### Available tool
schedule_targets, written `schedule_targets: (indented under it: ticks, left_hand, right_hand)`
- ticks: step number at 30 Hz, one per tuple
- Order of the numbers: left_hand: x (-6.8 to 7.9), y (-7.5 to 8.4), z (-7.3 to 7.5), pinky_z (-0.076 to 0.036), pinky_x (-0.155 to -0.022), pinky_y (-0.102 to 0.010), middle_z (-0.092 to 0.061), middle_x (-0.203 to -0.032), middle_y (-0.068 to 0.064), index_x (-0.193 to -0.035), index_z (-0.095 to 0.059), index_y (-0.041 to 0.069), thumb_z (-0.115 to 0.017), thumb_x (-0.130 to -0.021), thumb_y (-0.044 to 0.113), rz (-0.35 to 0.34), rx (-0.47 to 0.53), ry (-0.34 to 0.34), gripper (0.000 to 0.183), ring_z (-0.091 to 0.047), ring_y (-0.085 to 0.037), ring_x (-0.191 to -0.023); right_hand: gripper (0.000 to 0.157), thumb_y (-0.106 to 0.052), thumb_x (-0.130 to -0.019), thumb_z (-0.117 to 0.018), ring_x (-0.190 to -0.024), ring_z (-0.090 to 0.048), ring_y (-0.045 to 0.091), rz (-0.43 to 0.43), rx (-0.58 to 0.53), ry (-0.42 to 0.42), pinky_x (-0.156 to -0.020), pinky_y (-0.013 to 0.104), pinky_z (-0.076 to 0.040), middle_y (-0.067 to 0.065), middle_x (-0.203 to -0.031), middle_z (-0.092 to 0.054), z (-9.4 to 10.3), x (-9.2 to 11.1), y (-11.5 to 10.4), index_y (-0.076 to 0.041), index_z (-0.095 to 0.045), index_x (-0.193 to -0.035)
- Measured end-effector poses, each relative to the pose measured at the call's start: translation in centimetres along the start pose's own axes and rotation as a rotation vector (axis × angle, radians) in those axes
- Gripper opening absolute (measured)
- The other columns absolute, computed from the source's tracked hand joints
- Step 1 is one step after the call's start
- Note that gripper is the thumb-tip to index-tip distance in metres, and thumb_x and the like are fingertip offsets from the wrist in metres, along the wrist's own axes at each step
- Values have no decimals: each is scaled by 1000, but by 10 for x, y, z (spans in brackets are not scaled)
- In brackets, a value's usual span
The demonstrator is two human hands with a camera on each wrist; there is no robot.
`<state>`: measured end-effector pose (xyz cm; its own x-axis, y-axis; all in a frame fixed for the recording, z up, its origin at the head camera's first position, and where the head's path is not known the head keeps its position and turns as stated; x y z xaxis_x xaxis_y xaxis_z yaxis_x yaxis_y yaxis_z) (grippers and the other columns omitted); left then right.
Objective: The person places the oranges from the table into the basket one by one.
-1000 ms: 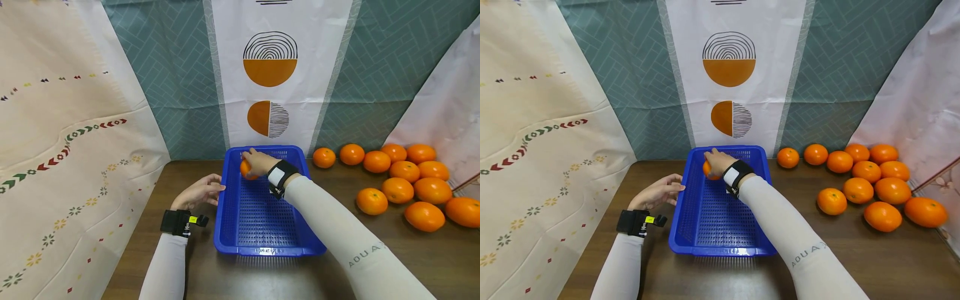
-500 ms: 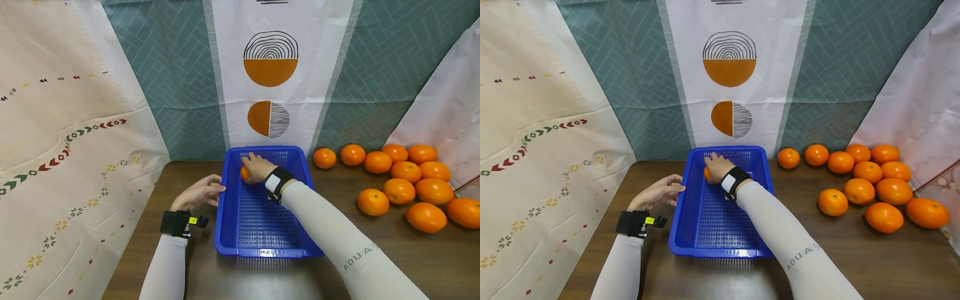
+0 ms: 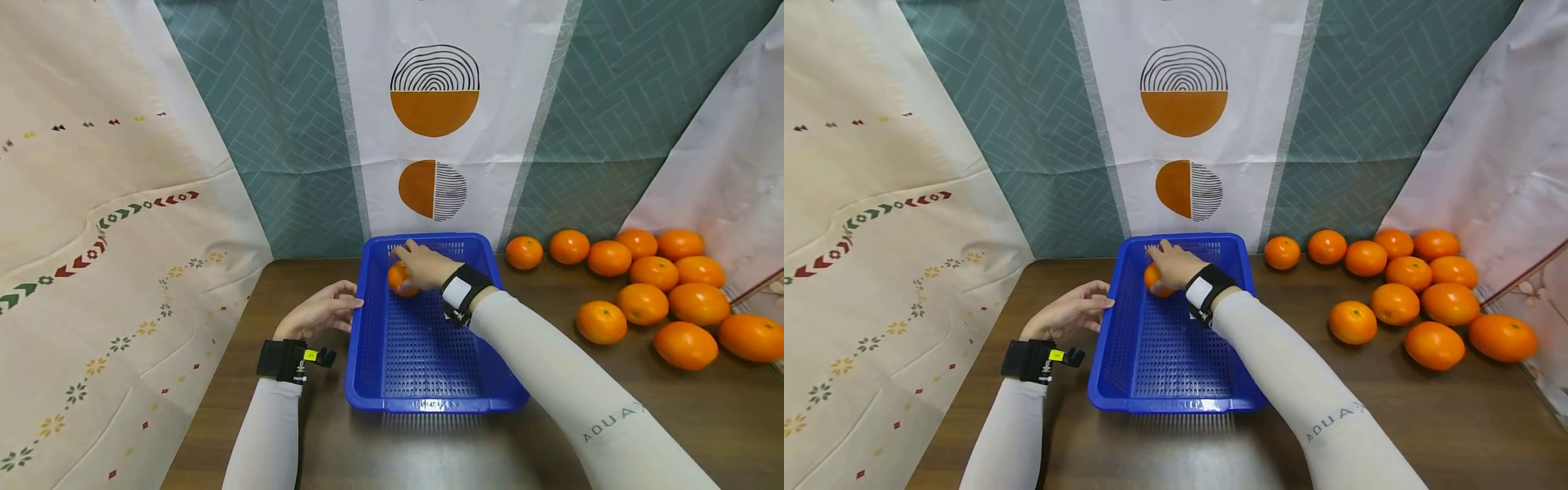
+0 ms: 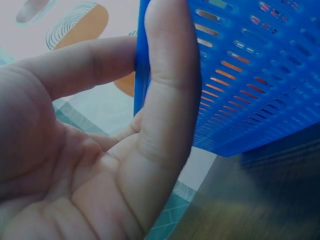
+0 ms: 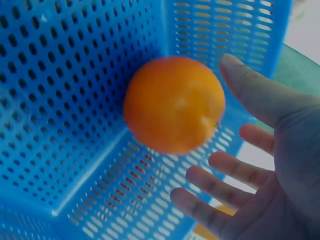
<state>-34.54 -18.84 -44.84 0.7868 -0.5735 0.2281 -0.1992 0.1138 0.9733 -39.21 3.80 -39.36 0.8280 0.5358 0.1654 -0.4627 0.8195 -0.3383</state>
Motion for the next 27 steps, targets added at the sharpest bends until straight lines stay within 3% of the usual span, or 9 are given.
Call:
schedule_targets:
  ticks: [14,19,27]
  left_hand:
    - [-2,0,2,-64,-73,-36,-70,-100,-11,-134,-42,-1,-57,-106,9,-6,-6,-6,33,-72,-21,-78]
    - [-2,-2,2,-64,-73,-36,-71,-100,-10,-133,-43,1,-57,-105,8,9,2,8,32,-72,-21,-78]
    - [-1,-1,1,-64,-73,-36,-71,-100,-10,-133,-43,0,-57,-106,8,8,5,5,32,-72,-21,-79]
  right_hand:
    - [60,-28,-102,-70,-133,-50,40,40,-62,131,-111,52,-45,25,-145,-43,49,41,35,-2,-44,-150]
    - [57,-30,-103,-68,-127,-55,43,-11,-75,165,-107,55,-47,26,-146,-43,62,55,59,-4,-45,-149]
    - [52,-24,-102,-68,-132,-48,49,-90,-115,233,-107,62,-44,33,-141,-46,74,82,110,2,-49,-143]
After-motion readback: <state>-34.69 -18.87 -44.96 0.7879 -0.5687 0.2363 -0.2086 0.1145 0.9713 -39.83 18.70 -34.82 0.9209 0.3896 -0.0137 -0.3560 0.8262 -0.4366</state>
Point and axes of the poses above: each hand's wrist, its own x-axis away from the middle knuckle, its own z-axis out of the back of the hand, y = z × x, the point moved 4 cm from there along -x, towards the middle knuckle
